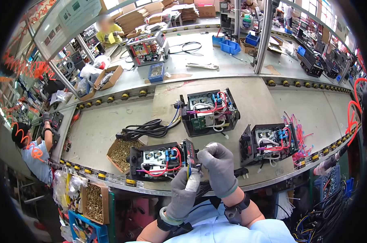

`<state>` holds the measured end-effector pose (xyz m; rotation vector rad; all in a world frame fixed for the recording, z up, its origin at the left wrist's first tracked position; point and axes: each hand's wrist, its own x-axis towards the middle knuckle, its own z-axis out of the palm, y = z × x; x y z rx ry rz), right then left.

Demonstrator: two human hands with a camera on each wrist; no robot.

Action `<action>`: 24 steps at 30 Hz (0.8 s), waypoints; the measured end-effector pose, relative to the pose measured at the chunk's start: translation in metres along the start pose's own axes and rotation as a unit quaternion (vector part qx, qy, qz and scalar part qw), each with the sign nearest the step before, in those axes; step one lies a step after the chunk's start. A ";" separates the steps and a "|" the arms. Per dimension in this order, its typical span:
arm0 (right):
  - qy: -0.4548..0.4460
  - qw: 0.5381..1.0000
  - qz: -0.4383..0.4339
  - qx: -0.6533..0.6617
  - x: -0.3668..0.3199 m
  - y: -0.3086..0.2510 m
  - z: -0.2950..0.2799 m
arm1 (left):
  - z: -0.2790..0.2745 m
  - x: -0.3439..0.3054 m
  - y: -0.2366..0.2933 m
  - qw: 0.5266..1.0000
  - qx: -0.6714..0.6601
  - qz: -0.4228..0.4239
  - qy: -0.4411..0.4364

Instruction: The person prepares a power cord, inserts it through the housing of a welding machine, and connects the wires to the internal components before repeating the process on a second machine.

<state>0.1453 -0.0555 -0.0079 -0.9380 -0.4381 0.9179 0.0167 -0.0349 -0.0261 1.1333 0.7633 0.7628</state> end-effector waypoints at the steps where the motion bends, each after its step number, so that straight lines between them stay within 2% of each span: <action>1: -0.001 1.000 0.009 -0.010 0.000 0.000 0.001 | -0.002 0.000 0.002 1.000 0.000 0.001 0.002; 3: -0.004 1.000 0.021 -0.020 -0.001 -0.002 0.005 | -0.005 0.001 0.007 0.991 -0.114 -0.070 -0.028; 5: -0.066 0.994 0.073 -0.041 -0.006 -0.006 0.008 | -0.007 0.004 0.010 0.989 -0.128 -0.068 -0.036; 6: -0.066 0.994 0.075 -0.041 -0.006 -0.003 0.004 | -0.007 0.006 0.012 0.987 -0.141 -0.068 -0.047; 8: -0.105 0.992 0.032 -0.065 -0.005 0.003 -0.008 | -0.002 0.006 0.015 0.986 -0.144 -0.074 -0.047; 10: -0.074 0.995 0.038 -0.058 -0.007 0.004 -0.006 | 0.000 0.004 0.014 0.990 -0.119 -0.053 -0.056; 12: -0.056 0.995 -0.033 -0.081 -0.007 0.005 -0.007 | 0.001 0.003 0.013 0.990 -0.121 -0.042 -0.059; 13: -0.056 0.995 -0.033 -0.081 -0.004 0.006 -0.008 | 0.000 0.001 0.012 0.990 -0.122 -0.034 -0.061; 16: -0.054 0.998 -0.033 -0.015 0.012 0.004 -0.017 | -0.013 0.001 0.005 0.985 -0.139 -0.057 -0.090; 18: -0.066 0.995 0.027 0.075 0.026 -0.004 -0.020 | -0.017 -0.001 0.010 0.986 -0.124 -0.065 -0.092; 19: -0.095 0.993 0.055 -0.033 0.026 -0.006 -0.015 | -0.017 -0.002 0.012 0.987 -0.107 -0.075 -0.097; 20: -0.095 0.993 0.057 -0.033 0.022 -0.001 -0.014 | -0.016 -0.004 0.015 0.987 -0.108 -0.075 -0.096; 22: -0.282 0.958 0.056 -0.008 0.014 0.012 -0.015 | -0.014 -0.002 0.018 0.990 -0.102 -0.068 -0.076; 23: -0.299 0.948 0.096 -0.062 0.013 0.013 -0.019 | -0.013 -0.001 0.018 0.989 -0.103 -0.071 -0.073; 24: -0.299 0.947 0.100 -0.059 0.011 0.014 -0.018 | -0.012 -0.001 0.018 0.992 -0.095 -0.066 -0.056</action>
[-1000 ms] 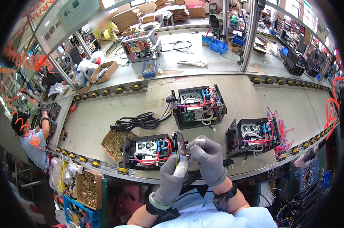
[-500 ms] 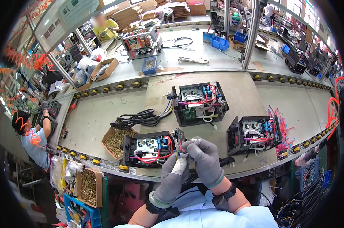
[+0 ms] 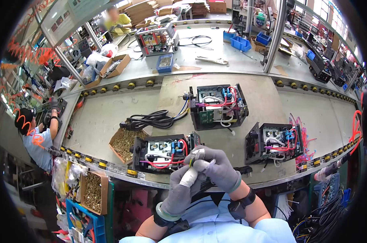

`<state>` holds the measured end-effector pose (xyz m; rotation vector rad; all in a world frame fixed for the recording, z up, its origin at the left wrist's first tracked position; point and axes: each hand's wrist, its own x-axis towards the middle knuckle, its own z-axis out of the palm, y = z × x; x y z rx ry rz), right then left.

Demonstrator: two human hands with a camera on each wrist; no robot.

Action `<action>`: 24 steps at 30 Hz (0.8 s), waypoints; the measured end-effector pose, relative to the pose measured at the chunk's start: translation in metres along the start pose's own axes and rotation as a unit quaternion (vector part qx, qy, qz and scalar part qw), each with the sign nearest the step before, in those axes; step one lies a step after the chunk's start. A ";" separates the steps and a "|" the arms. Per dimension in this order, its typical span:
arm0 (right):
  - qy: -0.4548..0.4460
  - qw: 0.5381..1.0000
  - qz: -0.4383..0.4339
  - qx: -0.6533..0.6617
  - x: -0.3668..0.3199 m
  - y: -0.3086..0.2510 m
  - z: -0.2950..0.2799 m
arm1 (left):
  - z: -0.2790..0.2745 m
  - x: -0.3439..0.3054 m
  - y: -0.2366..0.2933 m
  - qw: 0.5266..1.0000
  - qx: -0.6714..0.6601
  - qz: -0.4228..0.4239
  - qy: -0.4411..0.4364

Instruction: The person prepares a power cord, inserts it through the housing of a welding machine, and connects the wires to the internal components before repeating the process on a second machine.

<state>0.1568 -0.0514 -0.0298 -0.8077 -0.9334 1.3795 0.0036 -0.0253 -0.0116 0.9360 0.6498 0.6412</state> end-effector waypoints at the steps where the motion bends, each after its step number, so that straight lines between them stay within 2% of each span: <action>1: 0.047 0.997 -0.038 -0.049 0.001 -0.001 0.004 | 0.000 0.000 0.001 1.000 0.010 0.008 0.017; 2: 0.094 0.988 -0.076 -0.097 0.002 -0.002 0.009 | 0.002 0.000 0.002 1.000 0.013 0.007 0.021; 4: 0.129 0.986 -0.075 -0.069 0.001 -0.004 0.017 | 0.007 0.003 0.006 0.995 0.027 0.038 0.084; 6: 0.196 0.973 -0.090 -0.076 -0.001 -0.007 0.021 | 0.002 0.000 0.002 0.997 0.013 0.040 0.065; 7: 0.213 0.972 -0.068 -0.073 0.000 -0.008 0.024 | 0.002 -0.001 0.000 0.997 0.017 0.044 0.058; 8: 0.212 0.972 -0.066 -0.074 0.002 -0.008 0.026 | 0.001 -0.002 -0.002 0.997 0.022 0.047 0.051; 10: 0.214 0.976 -0.033 0.006 0.004 -0.005 0.028 | 0.001 -0.005 -0.004 0.997 0.016 0.042 0.059; 13: 0.203 0.979 0.007 0.005 0.005 -0.012 0.030 | 0.004 -0.004 -0.003 0.998 -0.016 0.030 0.058; 16: 0.189 0.982 -0.005 0.013 0.004 -0.014 0.029 | 0.002 -0.003 -0.007 0.997 -0.054 0.012 0.047; 18: 0.185 0.983 -0.010 0.012 0.000 -0.020 0.028 | -0.005 -0.003 -0.012 0.992 -0.129 0.014 0.005; 20: 0.111 0.994 0.012 0.022 -0.004 -0.013 0.023 | -0.010 -0.002 -0.010 0.991 -0.135 0.016 0.006; 21: 0.088 0.996 0.019 0.003 -0.003 -0.008 0.020 | -0.011 -0.001 -0.008 0.989 -0.144 0.018 0.006; 22: 0.069 0.991 -0.051 -0.099 0.002 0.002 0.017 | -0.008 -0.001 -0.006 0.989 -0.146 0.017 0.009; 24: 0.091 0.991 -0.032 -0.089 -0.001 0.001 0.021 | -0.001 -0.001 -0.001 0.996 -0.067 0.024 0.045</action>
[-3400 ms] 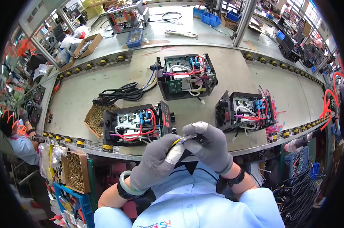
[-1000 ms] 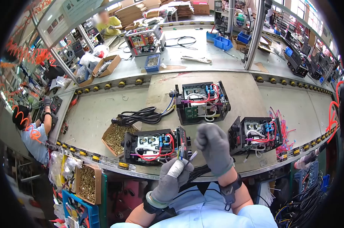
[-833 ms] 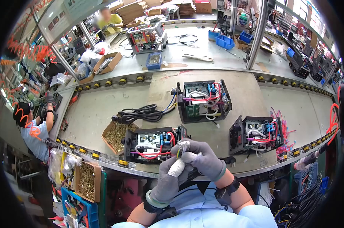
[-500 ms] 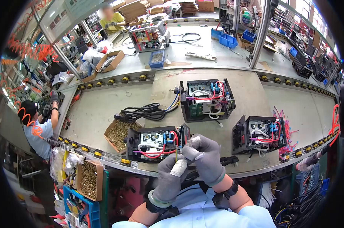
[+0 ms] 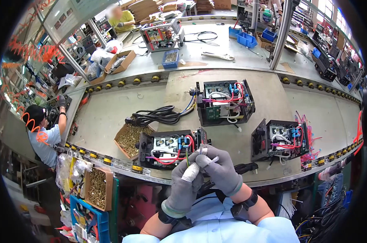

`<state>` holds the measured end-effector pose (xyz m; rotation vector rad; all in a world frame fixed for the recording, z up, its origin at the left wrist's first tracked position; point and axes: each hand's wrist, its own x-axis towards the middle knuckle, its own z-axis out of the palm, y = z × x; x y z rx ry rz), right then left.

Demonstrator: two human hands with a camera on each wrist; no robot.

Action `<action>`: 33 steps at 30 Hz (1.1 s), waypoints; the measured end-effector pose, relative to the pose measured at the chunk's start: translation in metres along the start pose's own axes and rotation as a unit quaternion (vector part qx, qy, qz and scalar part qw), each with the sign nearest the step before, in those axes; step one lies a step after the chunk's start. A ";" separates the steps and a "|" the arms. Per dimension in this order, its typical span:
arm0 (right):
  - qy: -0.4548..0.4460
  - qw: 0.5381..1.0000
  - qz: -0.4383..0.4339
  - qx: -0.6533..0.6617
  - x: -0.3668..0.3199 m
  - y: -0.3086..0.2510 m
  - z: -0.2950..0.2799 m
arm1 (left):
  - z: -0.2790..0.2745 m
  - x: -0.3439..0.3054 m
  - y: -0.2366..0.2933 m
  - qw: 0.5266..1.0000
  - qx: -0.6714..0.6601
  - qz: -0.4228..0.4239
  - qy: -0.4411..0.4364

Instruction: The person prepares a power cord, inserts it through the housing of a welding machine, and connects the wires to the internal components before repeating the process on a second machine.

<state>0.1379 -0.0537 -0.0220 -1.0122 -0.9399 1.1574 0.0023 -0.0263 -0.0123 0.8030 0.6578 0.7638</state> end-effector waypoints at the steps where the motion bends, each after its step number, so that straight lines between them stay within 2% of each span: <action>1: 0.000 1.000 0.001 -0.002 -0.001 -0.002 0.002 | -0.003 -0.001 -0.004 1.000 0.020 0.014 0.000; 2: 0.024 1.000 0.006 0.017 -0.003 -0.003 0.004 | 0.003 -0.002 -0.007 1.000 0.018 0.016 -0.001; 4: 0.045 0.998 0.007 0.035 -0.003 -0.005 0.011 | 0.020 -0.005 -0.010 0.994 0.040 0.084 0.064; 5: 0.082 0.994 -0.018 0.063 -0.004 -0.005 0.015 | 0.009 -0.007 -0.021 0.996 0.023 0.087 0.026; 6: 0.122 0.987 -0.042 0.091 -0.008 -0.004 0.018 | 0.006 -0.007 -0.028 0.996 0.023 0.086 0.025; 7: 0.136 0.982 -0.017 0.128 -0.011 -0.004 0.019 | 0.005 -0.006 -0.035 0.996 0.021 0.089 0.020; 11: 0.143 0.974 -0.068 0.162 -0.013 0.003 0.014 | 0.016 -0.009 -0.032 0.997 0.000 0.073 0.010; 13: 0.110 0.987 -0.003 0.116 -0.012 -0.004 0.011 | 0.015 -0.010 -0.027 0.998 -0.004 0.060 0.016; 15: 0.095 0.988 -0.001 0.118 -0.009 -0.003 0.006 | 0.009 -0.009 -0.028 0.997 -0.015 0.072 -0.029; 17: 0.083 0.990 -0.001 0.113 -0.008 -0.007 -0.004 | 0.006 -0.008 -0.032 0.996 0.023 0.081 -0.027; 19: 0.170 0.974 0.037 0.143 -0.011 -0.014 -0.019 | 0.004 -0.006 -0.037 0.987 0.095 0.128 -0.029; 20: 0.168 0.975 0.037 0.138 -0.013 -0.017 -0.027 | 0.005 -0.004 -0.036 0.987 0.090 0.130 -0.029; 22: 0.058 0.997 0.037 0.037 -0.020 -0.018 -0.041 | 0.010 0.004 -0.026 0.979 0.141 0.143 -0.019; 23: 0.019 0.998 -0.022 0.048 -0.022 -0.018 -0.040 | 0.012 0.008 -0.021 0.977 0.153 0.140 -0.049; 24: 0.025 0.999 -0.022 0.042 -0.023 -0.019 -0.045 | 0.016 0.010 -0.014 0.980 0.140 0.119 -0.072; 26: 0.004 0.995 -0.102 0.015 -0.021 -0.025 -0.061 | 0.020 0.015 -0.003 0.970 0.185 0.086 -0.132; 27: 0.001 0.990 -0.126 -0.065 -0.021 -0.038 -0.069 | 0.020 0.018 0.000 0.961 0.209 0.057 -0.172; 28: 0.019 0.990 -0.112 -0.085 -0.024 -0.050 -0.072 | 0.025 0.019 0.001 0.960 0.206 0.048 -0.185; 29: -0.008 0.963 -0.174 -0.206 -0.022 -0.061 -0.081 | 0.032 0.018 0.002 0.958 0.210 0.021 -0.195; 30: -0.039 0.917 -0.229 -0.324 -0.022 -0.070 -0.089 | 0.038 0.018 0.006 0.956 0.213 -0.003 -0.202; 31: -0.035 0.919 -0.205 -0.336 -0.025 -0.077 -0.089 | 0.046 0.022 0.016 0.948 0.226 -0.045 -0.221; 32: -0.040 0.918 -0.203 -0.338 -0.030 -0.084 -0.088 | 0.053 0.029 0.019 0.950 0.221 -0.043 -0.218; 33: -0.010 0.904 -0.215 -0.370 -0.033 -0.090 -0.086 | 0.059 0.034 0.023 0.943 0.225 -0.030 -0.244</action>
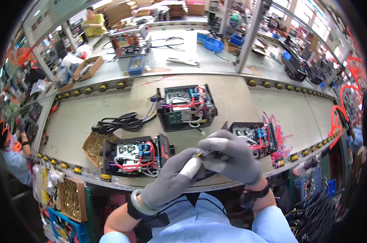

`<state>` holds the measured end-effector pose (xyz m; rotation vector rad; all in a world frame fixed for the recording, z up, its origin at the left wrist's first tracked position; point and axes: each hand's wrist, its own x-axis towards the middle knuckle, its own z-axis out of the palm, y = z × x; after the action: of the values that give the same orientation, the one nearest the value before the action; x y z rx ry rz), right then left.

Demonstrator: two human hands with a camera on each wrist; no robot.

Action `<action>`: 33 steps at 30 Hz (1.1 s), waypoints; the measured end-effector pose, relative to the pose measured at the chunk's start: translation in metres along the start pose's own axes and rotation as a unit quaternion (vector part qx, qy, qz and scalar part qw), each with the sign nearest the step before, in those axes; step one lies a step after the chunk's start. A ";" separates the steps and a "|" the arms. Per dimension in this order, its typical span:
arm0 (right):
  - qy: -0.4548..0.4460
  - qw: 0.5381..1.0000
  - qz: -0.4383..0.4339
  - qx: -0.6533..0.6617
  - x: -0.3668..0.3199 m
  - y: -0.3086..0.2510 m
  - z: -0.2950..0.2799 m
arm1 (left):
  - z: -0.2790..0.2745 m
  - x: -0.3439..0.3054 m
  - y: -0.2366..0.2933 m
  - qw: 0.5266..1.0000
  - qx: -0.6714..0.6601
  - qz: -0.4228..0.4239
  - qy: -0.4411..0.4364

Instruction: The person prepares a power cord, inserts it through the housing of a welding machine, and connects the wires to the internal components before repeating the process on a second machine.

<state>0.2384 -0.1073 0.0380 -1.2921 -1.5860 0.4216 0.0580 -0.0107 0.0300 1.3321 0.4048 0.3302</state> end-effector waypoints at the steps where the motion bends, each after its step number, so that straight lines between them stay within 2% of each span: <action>1: 0.024 0.999 -0.006 -0.035 0.001 -0.004 -0.002 | 0.000 0.002 0.004 1.000 0.013 0.017 -0.018; 2: 0.016 0.997 -0.018 -0.074 0.001 -0.006 -0.010 | 0.001 0.009 -0.005 0.998 0.010 0.062 -0.032; 4: 0.040 0.983 -0.061 -0.171 0.003 -0.011 -0.019 | 0.011 0.015 -0.001 0.988 0.091 0.123 -0.027; 5: 0.046 0.979 -0.045 -0.195 0.000 -0.013 -0.019 | 0.015 0.020 -0.006 0.981 0.120 0.148 -0.023; 7: 0.026 0.962 -0.114 -0.245 -0.008 -0.008 -0.023 | 0.020 0.027 -0.006 0.982 0.112 0.142 -0.055; 9: 0.032 0.947 -0.136 -0.289 -0.016 -0.005 -0.024 | 0.027 0.036 -0.025 0.957 0.158 0.242 -0.030; 11: 0.036 0.927 -0.140 -0.345 -0.033 0.005 -0.033 | 0.033 0.048 -0.026 0.970 0.169 0.168 -0.056; 13: 0.038 0.900 -0.163 -0.403 -0.039 0.008 -0.046 | 0.043 0.049 -0.008 0.959 0.145 0.241 -0.045; 14: 0.042 0.879 -0.172 -0.442 -0.051 0.022 -0.064 | 0.053 0.055 0.000 0.958 0.150 0.241 -0.031; 15: 0.101 0.867 -0.110 -0.475 -0.073 0.050 -0.085 | 0.065 0.062 0.006 0.932 0.182 0.311 -0.021; 16: 0.109 0.830 -0.207 -0.507 -0.065 0.025 -0.096 | 0.077 0.071 0.013 0.901 0.213 0.378 -0.015; 17: 0.187 0.969 0.079 -0.141 -0.096 0.068 -0.131 | 0.090 0.081 0.022 0.902 0.212 0.376 -0.010; 18: 0.244 0.905 -0.040 -0.346 -0.074 0.010 -0.108 | 0.102 0.093 0.033 0.846 0.293 0.446 -0.007; 19: 0.287 0.782 -0.158 -0.530 -0.047 -0.052 -0.084 | 0.111 0.104 0.041 0.776 0.369 0.511 -0.005; 21: 0.379 0.754 -0.184 -0.504 -0.045 -0.061 -0.090 | 0.120 0.121 0.047 0.639 0.485 0.597 0.006; 22: 0.412 0.770 -0.205 -0.442 -0.045 -0.057 -0.093 | 0.124 0.125 0.064 0.677 0.399 0.616 -0.046; 23: 0.408 0.769 -0.206 -0.447 -0.046 -0.056 -0.090 | 0.126 0.122 0.062 0.678 0.394 0.619 -0.044; 25: 0.388 0.759 -0.208 -0.480 -0.049 -0.045 -0.079 | 0.120 0.108 0.050 0.750 0.322 0.577 -0.017; 26: 0.390 0.758 -0.212 -0.479 -0.054 -0.029 -0.076 | 0.104 0.102 0.032 0.809 0.354 0.461 -0.086; 27: 0.299 0.811 -0.200 -0.461 -0.064 -0.002 -0.077 | 0.089 0.079 0.027 0.852 0.258 0.454 -0.043; 28: 0.203 0.855 -0.182 -0.440 -0.071 0.020 -0.075 | 0.069 0.078 0.011 0.840 0.358 0.403 -0.068; 29: 0.107 0.889 -0.158 -0.415 -0.082 0.040 -0.072 | 0.057 0.079 -0.017 0.880 0.296 0.366 -0.067; 30: 0.049 0.897 -0.163 -0.409 -0.070 0.031 -0.053 | 0.042 0.062 -0.022 0.922 0.218 0.311 -0.078; 31: 0.000 0.898 -0.164 -0.408 -0.073 0.054 -0.045 | 0.035 0.064 -0.054 0.931 0.223 0.282 -0.059; 32: -0.047 0.904 -0.138 -0.401 -0.066 0.047 -0.035 | 0.028 0.057 -0.066 0.945 0.224 0.236 -0.035; 33: -0.050 0.897 -0.181 -0.400 -0.058 0.050 -0.029 | 0.024 0.054 -0.076 0.940 0.252 0.230 -0.020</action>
<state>0.2848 -0.1484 -0.0152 -1.5185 -2.1411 -0.4666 0.1172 -0.0230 -0.0449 1.9388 0.1370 0.6155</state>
